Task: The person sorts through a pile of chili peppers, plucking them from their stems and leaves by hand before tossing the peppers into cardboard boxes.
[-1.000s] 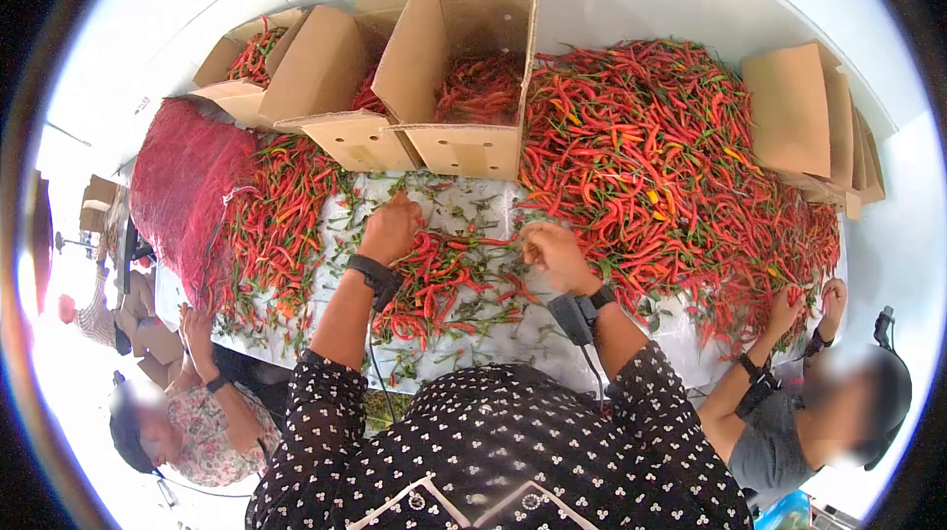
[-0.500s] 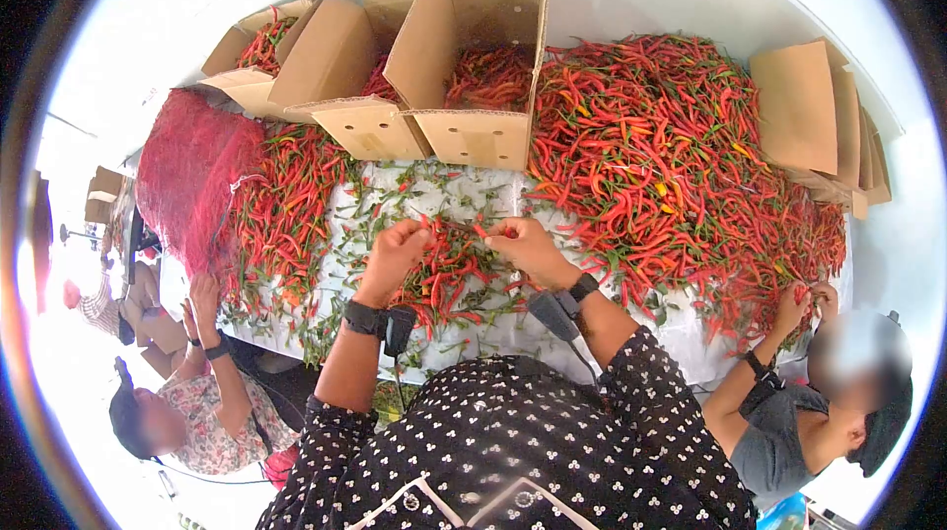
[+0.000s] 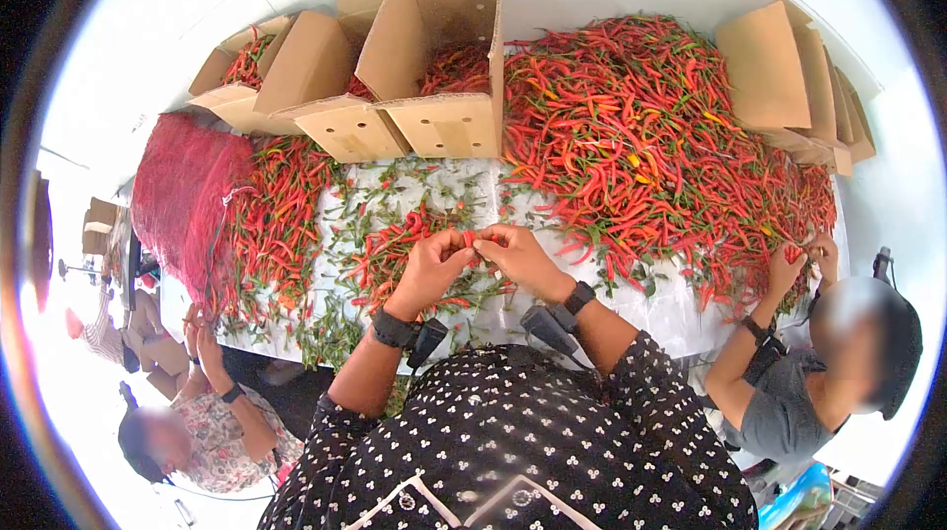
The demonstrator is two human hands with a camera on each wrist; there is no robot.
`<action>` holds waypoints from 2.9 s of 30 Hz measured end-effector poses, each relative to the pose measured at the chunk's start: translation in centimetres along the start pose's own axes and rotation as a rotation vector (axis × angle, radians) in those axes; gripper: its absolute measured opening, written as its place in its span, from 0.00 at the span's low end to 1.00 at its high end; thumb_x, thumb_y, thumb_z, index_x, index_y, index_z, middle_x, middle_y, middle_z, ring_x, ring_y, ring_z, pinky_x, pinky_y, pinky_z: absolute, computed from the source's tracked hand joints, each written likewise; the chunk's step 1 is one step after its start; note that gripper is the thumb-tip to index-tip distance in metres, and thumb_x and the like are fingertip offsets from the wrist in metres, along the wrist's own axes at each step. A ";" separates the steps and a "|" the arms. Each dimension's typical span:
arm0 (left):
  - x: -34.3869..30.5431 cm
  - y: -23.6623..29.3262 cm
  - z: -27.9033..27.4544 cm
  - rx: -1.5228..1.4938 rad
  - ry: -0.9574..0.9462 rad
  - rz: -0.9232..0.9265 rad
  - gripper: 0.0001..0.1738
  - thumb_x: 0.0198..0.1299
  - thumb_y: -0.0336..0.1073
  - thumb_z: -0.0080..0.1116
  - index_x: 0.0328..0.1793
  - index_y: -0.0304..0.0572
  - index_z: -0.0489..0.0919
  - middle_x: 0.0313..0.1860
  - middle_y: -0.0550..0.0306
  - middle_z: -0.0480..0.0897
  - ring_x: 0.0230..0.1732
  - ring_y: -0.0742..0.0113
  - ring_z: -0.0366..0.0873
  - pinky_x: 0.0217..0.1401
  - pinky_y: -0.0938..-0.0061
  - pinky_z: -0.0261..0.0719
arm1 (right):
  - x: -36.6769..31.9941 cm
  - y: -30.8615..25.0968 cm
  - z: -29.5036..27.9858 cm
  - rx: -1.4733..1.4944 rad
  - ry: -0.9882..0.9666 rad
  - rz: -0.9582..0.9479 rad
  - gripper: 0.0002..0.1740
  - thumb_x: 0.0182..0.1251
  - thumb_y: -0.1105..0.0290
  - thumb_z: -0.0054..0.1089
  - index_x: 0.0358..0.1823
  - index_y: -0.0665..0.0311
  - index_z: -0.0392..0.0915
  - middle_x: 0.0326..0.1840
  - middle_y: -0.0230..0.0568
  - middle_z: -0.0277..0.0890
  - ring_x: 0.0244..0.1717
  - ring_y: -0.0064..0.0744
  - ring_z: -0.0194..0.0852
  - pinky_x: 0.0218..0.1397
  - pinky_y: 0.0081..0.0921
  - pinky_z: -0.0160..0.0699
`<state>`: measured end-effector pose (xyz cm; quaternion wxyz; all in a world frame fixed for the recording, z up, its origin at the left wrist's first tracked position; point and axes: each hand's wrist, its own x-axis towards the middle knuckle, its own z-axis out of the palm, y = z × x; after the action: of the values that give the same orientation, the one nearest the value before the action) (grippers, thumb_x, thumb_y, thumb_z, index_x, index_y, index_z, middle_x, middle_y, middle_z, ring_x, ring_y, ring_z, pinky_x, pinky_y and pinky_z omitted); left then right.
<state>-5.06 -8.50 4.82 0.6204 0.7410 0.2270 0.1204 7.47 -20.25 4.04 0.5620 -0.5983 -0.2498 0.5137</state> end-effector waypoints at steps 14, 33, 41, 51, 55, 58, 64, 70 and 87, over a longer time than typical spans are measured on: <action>-3.0 0.1 3.4 0.187 0.019 0.156 0.07 0.56 0.31 0.57 0.32 0.33 0.76 0.23 0.59 0.79 0.21 0.77 0.72 0.24 0.79 0.70 | -3.9 4.3 0.7 -0.006 0.131 -0.053 0.09 0.61 0.69 0.49 0.33 0.68 0.76 0.21 0.27 0.70 0.20 0.13 0.61 0.22 0.16 0.61; -4.4 -4.8 5.7 -0.281 -0.460 -0.455 0.10 0.57 0.35 0.54 0.29 0.35 0.73 0.24 0.54 0.74 0.22 0.69 0.71 0.25 0.75 0.69 | -10.9 6.7 0.5 -0.867 0.034 -0.283 0.13 0.60 0.65 0.45 0.28 0.69 0.72 0.26 0.57 0.73 0.31 0.58 0.71 0.34 0.46 0.69; 0.9 -4.5 7.1 0.689 -0.142 0.424 0.06 0.52 0.34 0.56 0.32 0.42 0.72 0.25 0.53 0.72 0.26 0.56 0.74 0.28 0.67 0.71 | -12.3 9.2 -3.2 0.639 0.135 -0.137 0.11 0.59 0.67 0.44 0.28 0.68 0.72 0.24 0.40 0.72 0.27 0.31 0.72 0.27 0.28 0.68; -0.3 -2.2 8.0 0.777 -0.173 0.471 0.06 0.53 0.32 0.53 0.37 0.41 0.70 0.29 0.49 0.76 0.31 0.50 0.76 0.30 0.61 0.74 | -10.0 8.0 -2.5 0.325 0.455 0.020 0.09 0.59 0.68 0.58 0.38 0.66 0.75 0.23 0.28 0.70 0.22 0.17 0.69 0.21 0.14 0.62; -2.3 -2.0 7.5 0.522 -0.218 0.391 0.07 0.54 0.30 0.52 0.38 0.38 0.70 0.25 0.43 0.76 0.31 0.45 0.76 0.30 0.59 0.73 | -8.3 7.5 -1.6 0.012 0.501 -0.116 0.06 0.55 0.72 0.62 0.30 0.68 0.77 0.21 0.26 0.72 0.23 0.10 0.61 0.23 0.14 0.61; -3.3 -2.4 6.6 0.350 -0.222 0.337 0.07 0.54 0.30 0.51 0.38 0.38 0.70 0.26 0.42 0.76 0.30 0.44 0.76 0.31 0.57 0.73 | -8.1 6.9 -1.1 -0.289 0.461 -0.100 0.04 0.52 0.73 0.60 0.26 0.65 0.76 0.19 0.29 0.73 0.20 0.19 0.67 0.23 0.22 0.66; -4.3 -3.7 5.7 0.670 -0.068 0.296 0.06 0.55 0.31 0.51 0.37 0.38 0.73 0.20 0.47 0.77 0.20 0.53 0.76 0.25 0.66 0.73 | -7.4 5.9 0.2 -1.013 0.508 -0.588 0.08 0.49 0.70 0.60 0.20 0.65 0.71 0.18 0.46 0.69 0.20 0.47 0.69 0.22 0.34 0.66; -2.3 -4.0 2.7 -0.475 -0.260 -0.385 0.08 0.63 0.36 0.50 0.40 0.39 0.75 0.27 0.64 0.77 0.25 0.79 0.72 0.30 0.83 0.72 | -7.8 5.2 -1.8 -0.542 0.282 -0.042 0.12 0.55 0.64 0.62 0.26 0.66 0.77 0.18 0.34 0.71 0.18 0.19 0.61 0.22 0.23 0.64; 8.5 11.5 -4.6 -0.177 0.431 0.453 0.10 0.60 0.26 0.47 0.47 0.32 0.71 0.33 0.56 0.78 0.32 0.72 0.78 0.36 0.79 0.74 | -7.8 5.5 -1.1 -0.057 0.431 0.011 0.12 0.62 0.65 0.56 0.31 0.68 0.79 0.19 0.21 0.66 0.19 0.11 0.54 0.21 0.16 0.54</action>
<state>2.39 -1.88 16.04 0.5777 0.6731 0.1713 0.4287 4.22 -28.90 1.37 0.5824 -0.7114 -0.1349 0.3695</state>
